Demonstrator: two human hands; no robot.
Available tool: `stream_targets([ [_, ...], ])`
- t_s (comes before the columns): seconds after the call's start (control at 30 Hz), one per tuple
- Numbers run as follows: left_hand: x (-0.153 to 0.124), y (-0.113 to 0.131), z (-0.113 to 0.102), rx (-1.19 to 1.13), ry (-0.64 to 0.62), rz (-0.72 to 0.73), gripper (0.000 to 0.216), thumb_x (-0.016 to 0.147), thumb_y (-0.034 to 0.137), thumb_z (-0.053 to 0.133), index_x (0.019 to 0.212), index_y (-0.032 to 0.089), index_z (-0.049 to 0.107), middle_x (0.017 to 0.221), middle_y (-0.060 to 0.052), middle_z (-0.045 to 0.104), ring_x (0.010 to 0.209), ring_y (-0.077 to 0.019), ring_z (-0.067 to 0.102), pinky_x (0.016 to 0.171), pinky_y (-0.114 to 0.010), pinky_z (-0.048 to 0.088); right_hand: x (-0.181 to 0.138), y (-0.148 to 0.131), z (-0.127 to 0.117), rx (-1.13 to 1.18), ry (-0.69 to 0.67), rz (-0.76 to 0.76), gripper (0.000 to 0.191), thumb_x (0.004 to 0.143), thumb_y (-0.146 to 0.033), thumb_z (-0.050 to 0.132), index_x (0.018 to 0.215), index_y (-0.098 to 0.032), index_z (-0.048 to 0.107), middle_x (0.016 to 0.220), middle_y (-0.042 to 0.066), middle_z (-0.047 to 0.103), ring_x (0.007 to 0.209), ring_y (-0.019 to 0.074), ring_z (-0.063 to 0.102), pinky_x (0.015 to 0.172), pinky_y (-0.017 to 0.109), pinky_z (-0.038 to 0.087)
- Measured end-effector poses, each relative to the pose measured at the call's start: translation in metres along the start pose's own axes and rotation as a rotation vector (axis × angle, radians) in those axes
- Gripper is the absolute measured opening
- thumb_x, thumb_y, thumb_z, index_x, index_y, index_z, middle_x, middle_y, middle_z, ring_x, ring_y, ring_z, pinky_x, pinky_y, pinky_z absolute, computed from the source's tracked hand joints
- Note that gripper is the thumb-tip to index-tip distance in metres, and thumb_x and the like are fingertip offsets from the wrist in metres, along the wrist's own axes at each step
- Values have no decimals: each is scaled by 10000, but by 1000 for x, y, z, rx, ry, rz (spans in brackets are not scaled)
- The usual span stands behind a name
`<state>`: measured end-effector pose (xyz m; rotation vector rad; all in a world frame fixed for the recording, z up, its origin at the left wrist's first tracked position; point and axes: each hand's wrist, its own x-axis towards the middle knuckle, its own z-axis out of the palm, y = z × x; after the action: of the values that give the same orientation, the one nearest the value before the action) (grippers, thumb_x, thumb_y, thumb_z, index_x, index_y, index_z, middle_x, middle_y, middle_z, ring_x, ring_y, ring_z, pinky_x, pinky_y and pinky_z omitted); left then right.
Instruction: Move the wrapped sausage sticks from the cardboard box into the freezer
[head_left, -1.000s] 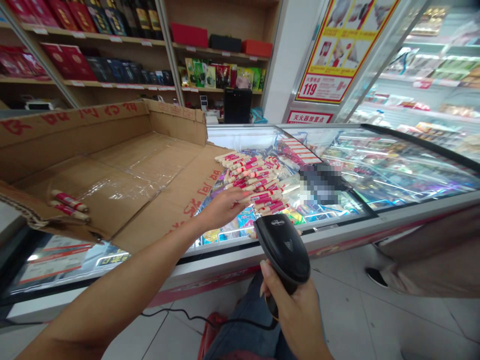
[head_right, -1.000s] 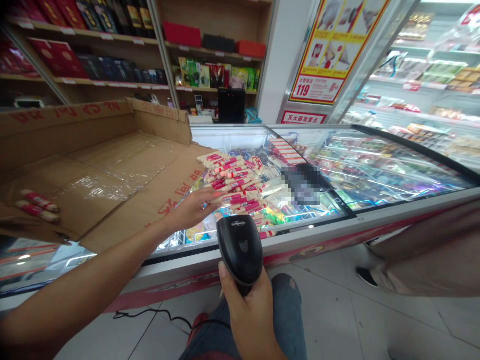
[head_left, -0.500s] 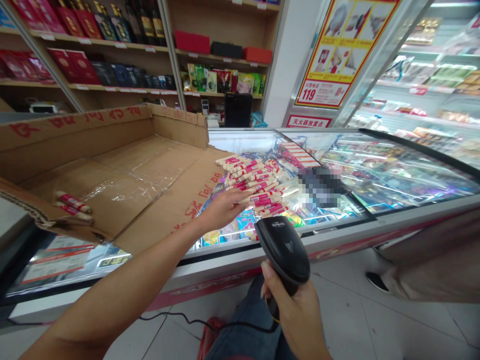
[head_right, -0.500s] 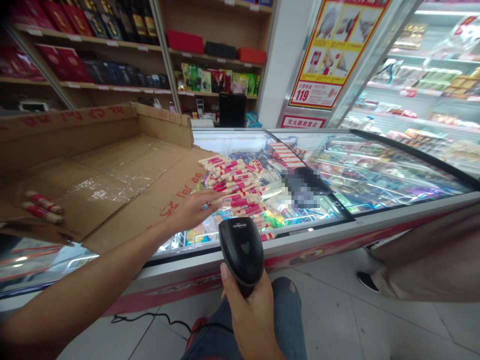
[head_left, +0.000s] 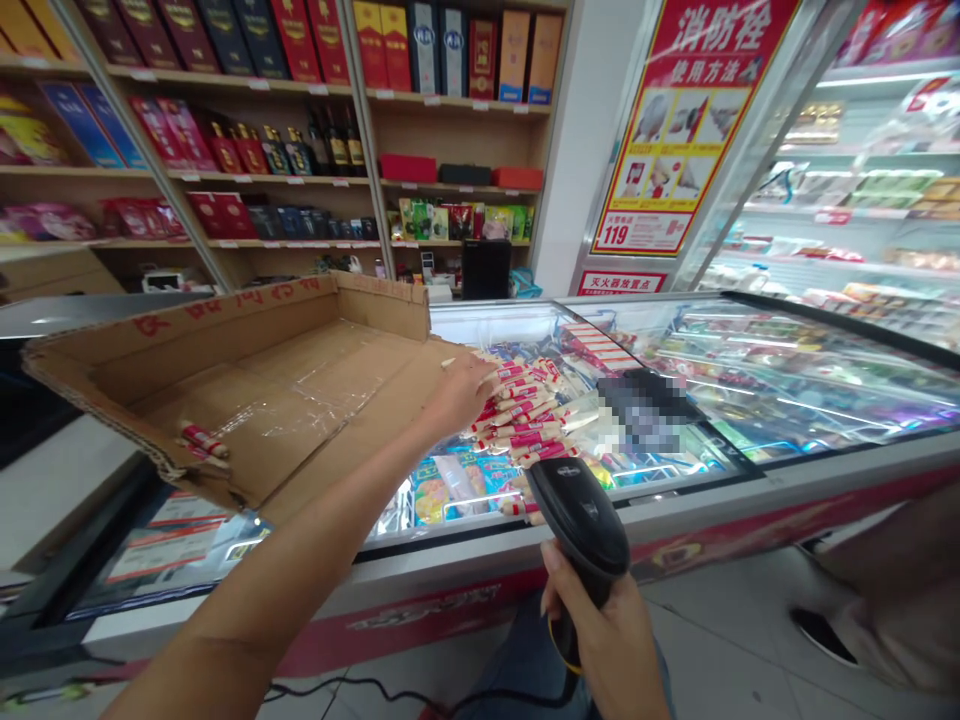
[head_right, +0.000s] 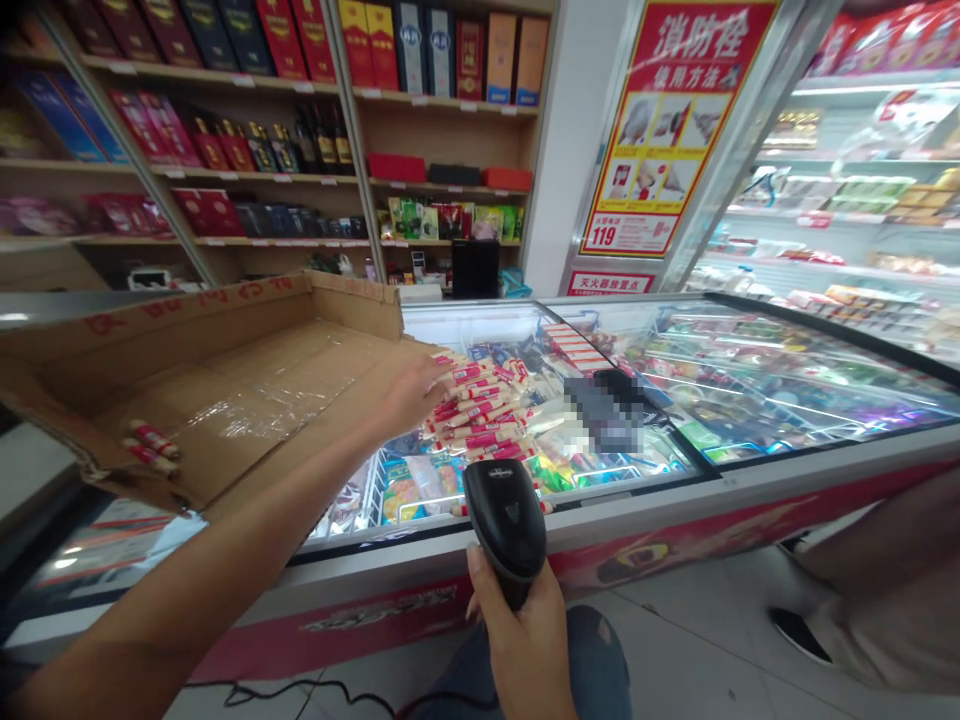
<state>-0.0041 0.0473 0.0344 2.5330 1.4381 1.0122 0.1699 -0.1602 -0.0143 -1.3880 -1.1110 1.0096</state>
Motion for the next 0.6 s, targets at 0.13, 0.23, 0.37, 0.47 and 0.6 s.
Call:
stream_targets([
  [0.13, 15, 0, 13, 47, -79, -5, 294, 869, 110, 448, 1000, 130, 711, 934, -118, 635, 991, -260, 562, 904, -411, 460, 2, 2, -4, 18, 35, 11, 395, 779, -537, 687, 617, -183, 618, 464, 2, 590, 464, 172, 574, 504, 271, 466],
  [0.23, 14, -2, 21, 56, -84, -51, 273, 865, 136, 462, 985, 122, 706, 948, -133, 623, 967, -265, 559, 894, -426, 466, 5, 6, -9, 4, 36, 22, 423, 773, -568, 674, 601, -186, 617, 462, 4, 584, 450, 170, 557, 487, 275, 447],
  [0.37, 8, 1, 21, 64, -94, -95, 318, 867, 211, 494, 1129, 138, 660, 1075, -135, 603, 1041, -259, 543, 942, -418, 448, 8, 9, -13, -53, 50, 46, 473, 764, -610, 650, 545, -193, 594, 460, 12, 587, 466, 175, 567, 521, 280, 449],
  [0.47, 5, 5, 16, 67, -113, -105, 328, 868, 259, 512, 1140, 144, 656, 1077, -117, 614, 1057, -246, 538, 962, -394, 436, 9, 10, -13, -91, 31, 61, 503, 747, -642, 638, 515, -199, 584, 451, 15, 588, 462, 172, 564, 522, 274, 445],
  [0.6, -3, 0, 6, 91, -57, -138, 309, 872, 296, 539, 1109, 144, 665, 1019, -100, 641, 1042, -235, 542, 937, -360, 442, 11, 6, -10, -120, 6, 69, 513, 709, -690, 630, 537, -208, 598, 448, 9, 594, 455, 173, 569, 515, 264, 463],
])
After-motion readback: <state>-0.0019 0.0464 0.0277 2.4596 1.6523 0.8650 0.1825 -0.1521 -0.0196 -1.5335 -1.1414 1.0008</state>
